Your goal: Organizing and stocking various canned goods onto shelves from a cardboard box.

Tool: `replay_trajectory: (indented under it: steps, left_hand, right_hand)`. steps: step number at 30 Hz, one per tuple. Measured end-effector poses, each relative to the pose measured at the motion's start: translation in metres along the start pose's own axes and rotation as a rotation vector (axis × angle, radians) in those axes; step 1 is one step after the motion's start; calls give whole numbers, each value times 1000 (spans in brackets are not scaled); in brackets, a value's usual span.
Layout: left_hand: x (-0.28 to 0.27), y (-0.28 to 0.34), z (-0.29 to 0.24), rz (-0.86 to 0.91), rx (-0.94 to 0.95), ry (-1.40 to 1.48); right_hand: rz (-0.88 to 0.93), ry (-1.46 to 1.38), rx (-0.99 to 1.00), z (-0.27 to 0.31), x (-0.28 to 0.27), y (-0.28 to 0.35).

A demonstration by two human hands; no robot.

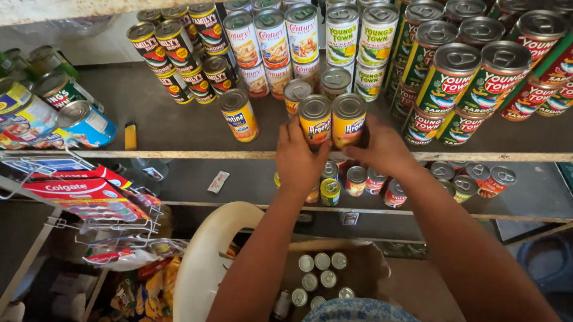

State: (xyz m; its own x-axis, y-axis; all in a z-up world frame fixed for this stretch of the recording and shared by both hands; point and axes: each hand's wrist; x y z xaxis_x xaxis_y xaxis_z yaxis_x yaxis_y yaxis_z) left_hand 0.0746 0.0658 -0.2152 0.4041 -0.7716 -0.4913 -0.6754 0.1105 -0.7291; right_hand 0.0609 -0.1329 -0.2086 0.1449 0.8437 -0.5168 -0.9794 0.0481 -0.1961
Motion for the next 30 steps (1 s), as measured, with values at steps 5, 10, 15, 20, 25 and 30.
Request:
replay_trajectory:
  steps: [5, 10, 15, 20, 25, 30]
  left_hand:
    - [1, 2, 11, 15, 69, 59]
    - [-4, 0, 8, 77, 41, 69]
    - [-13, -6, -8, 91, 3, 130]
    - [-11, -5, -15, 249, -146, 177]
    - [-3, 1, -13, 183, 22, 49]
    - [-3, 3, -11, 157, 64, 19]
  right_hand:
    - [80, -27, 264, 23, -7, 8]
    - [85, -456, -10, -10, 5, -5]
    - [-71, -587, 13, -7, -5, 0]
    - [-171, -653, -93, 5, -18, 2]
    - [-30, -638, -242, 43, -19, 4]
    - [4, -467, -202, 56, -9, -4]
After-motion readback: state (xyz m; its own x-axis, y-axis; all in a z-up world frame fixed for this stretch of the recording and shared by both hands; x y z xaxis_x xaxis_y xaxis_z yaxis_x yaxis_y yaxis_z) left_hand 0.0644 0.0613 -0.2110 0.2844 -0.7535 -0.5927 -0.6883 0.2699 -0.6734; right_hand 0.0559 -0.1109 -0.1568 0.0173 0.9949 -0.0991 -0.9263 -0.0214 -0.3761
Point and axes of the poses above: each hand's wrist, its own y-axis away from the middle knuckle, its own x-axis out of the palm, z = x × y, and after that the axes turned 7 degrees about x, right-handed
